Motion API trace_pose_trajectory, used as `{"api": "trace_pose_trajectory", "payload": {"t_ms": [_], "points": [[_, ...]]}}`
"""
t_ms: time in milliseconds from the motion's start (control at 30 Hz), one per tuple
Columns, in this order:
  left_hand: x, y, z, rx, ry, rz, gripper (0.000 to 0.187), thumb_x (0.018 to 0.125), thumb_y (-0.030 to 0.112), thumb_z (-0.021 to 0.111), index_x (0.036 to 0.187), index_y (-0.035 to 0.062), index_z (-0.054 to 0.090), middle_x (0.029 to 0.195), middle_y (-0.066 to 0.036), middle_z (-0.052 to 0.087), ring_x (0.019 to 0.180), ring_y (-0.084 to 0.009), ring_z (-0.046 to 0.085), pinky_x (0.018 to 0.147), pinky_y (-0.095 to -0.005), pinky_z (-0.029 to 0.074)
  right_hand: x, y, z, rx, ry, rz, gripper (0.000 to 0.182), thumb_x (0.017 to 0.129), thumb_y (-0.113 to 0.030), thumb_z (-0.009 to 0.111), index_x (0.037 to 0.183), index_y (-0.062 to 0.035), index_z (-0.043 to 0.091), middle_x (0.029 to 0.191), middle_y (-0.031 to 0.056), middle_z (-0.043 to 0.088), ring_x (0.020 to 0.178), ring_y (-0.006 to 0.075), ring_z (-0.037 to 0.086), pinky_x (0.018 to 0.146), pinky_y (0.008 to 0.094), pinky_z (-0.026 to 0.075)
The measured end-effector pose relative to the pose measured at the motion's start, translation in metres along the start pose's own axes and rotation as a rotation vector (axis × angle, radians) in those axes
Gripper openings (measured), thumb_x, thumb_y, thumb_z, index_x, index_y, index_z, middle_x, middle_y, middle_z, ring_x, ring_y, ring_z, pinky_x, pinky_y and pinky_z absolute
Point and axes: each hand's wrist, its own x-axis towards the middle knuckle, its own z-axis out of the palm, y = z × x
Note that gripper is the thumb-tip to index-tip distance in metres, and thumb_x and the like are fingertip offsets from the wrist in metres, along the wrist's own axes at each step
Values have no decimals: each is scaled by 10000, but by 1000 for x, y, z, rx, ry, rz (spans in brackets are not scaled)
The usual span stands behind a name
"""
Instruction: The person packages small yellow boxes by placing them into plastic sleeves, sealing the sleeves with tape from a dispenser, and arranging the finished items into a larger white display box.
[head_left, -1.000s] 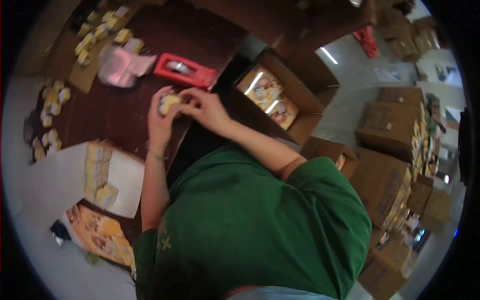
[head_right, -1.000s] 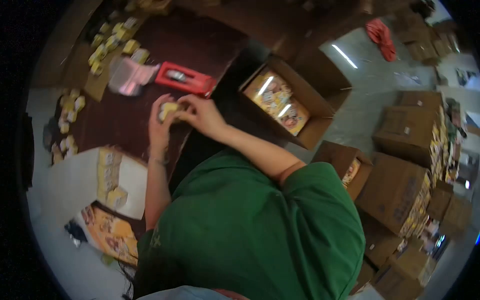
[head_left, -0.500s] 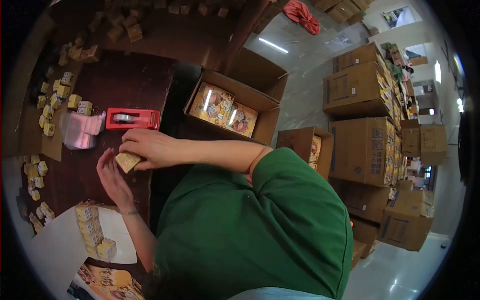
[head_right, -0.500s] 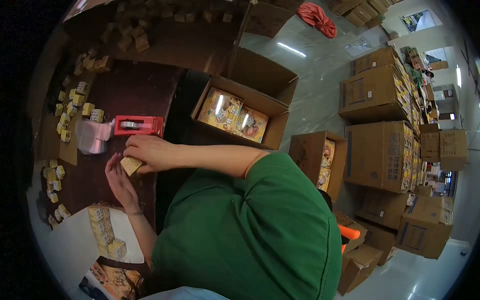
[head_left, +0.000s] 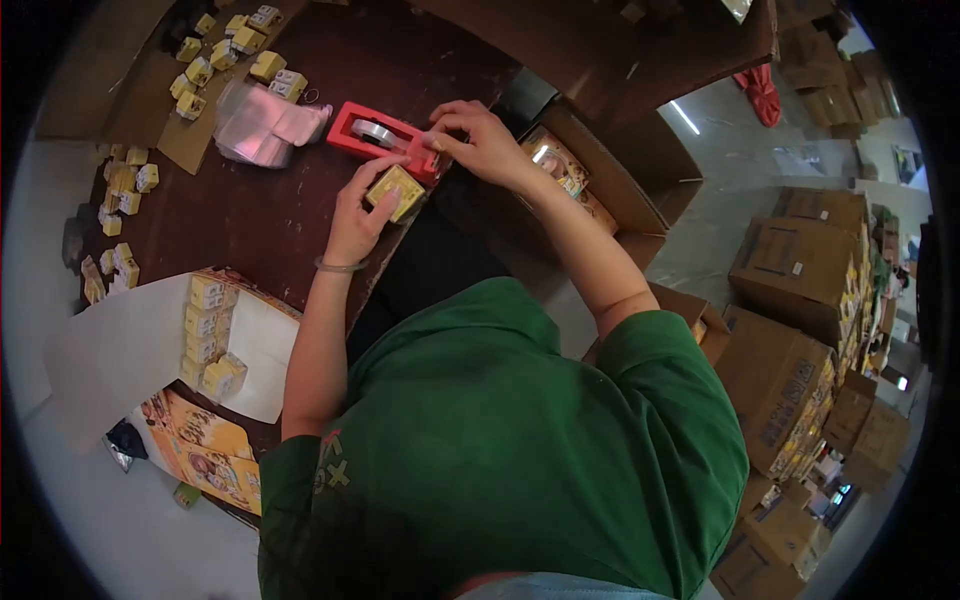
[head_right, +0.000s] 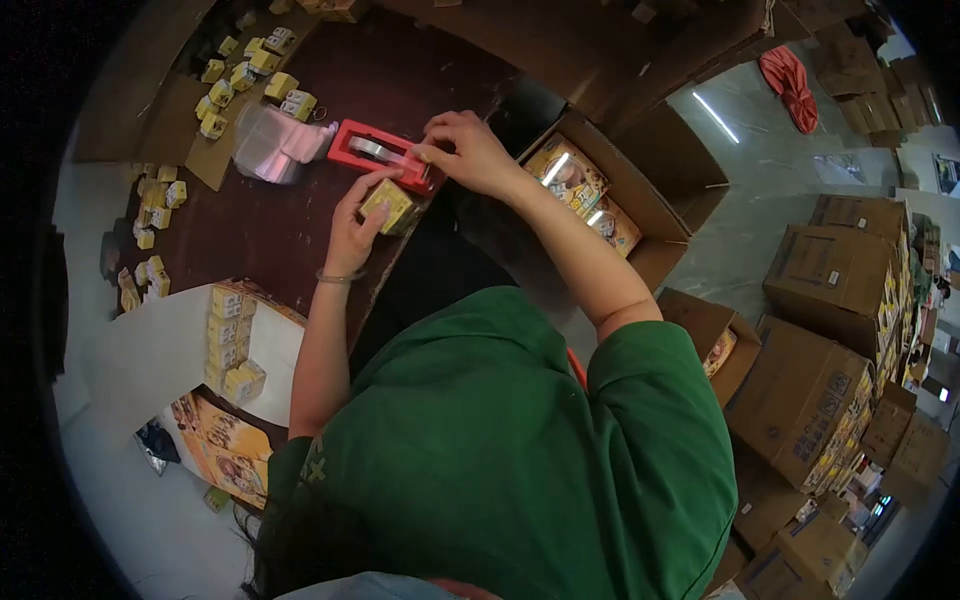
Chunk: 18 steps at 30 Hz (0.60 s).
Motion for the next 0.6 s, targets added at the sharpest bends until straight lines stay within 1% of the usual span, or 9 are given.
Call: {"api": "trace_pose_trajectory", "payload": {"t_ms": [67,167,200,300,333,433,533,567,600], "points": [[-1,1,0,15,10,-12,386,874,128,588,1246,24,591,1172,-112,631,1073,-190,596,960,-316,445,3,-10,-6,-73,-43,-13,227,875,-289,684,918,-73,734,1102,99,644,1027,302,549,907,377,446],[-3,5,1,16,16,-27,392,871,136,594,1248,31,592,1173,-118,627,1060,-198,601,958,-318,446,8,-11,-6,213,-150,72,208,857,-278,699,904,-79,738,1127,105,632,1063,306,530,923,377,436],[-3,5,2,15,20,-35,394,871,142,595,1250,36,593,1168,-121,626,1055,-201,603,956,-319,447,5,-14,-5,81,-86,16,175,843,-230,711,886,-61,727,1151,108,617,1078,295,526,916,372,439],[-3,6,1,43,22,-46,399,870,156,597,1256,55,594,1147,-128,627,1044,-209,607,952,-324,450,-12,-43,-9,13,78,-14,161,830,-202,726,874,-47,713,1198,109,594,1088,289,522,914,373,437],[-4,5,1,57,24,-46,401,870,160,598,1259,61,594,1138,-129,628,1042,-212,608,951,-325,451,-20,-47,-10,-23,149,-5,165,855,-187,728,879,-28,693,1065,88,637,952,217,585,824,335,481],[-4,3,3,63,45,-15,398,869,169,604,1255,73,599,1109,-130,625,1027,-216,611,941,-327,453,-37,-31,-8,489,-66,576,156,905,-175,699,898,-20,683,883,38,647,772,127,595,702,276,500],[-4,0,1,47,23,-25,404,887,190,605,1266,52,584,1140,-113,629,1034,-191,604,943,-318,453,-75,15,22,706,26,553,131,938,-143,658,971,-16,664,841,9,640,734,84,585,663,246,499],[-2,0,1,-9,34,-11,405,899,194,597,1274,43,573,1153,-105,628,1039,-181,601,945,-315,453,-76,23,27,777,48,535,127,949,-132,645,995,-15,657,827,0,638,721,70,581,650,236,498],[-3,-1,4,-67,46,-8,407,911,197,590,1282,34,563,1166,-98,628,1043,-172,597,947,-312,453,-79,7,25,855,71,510,131,949,-123,643,1025,-15,643,856,4,639,765,68,588,681,234,503]]}}
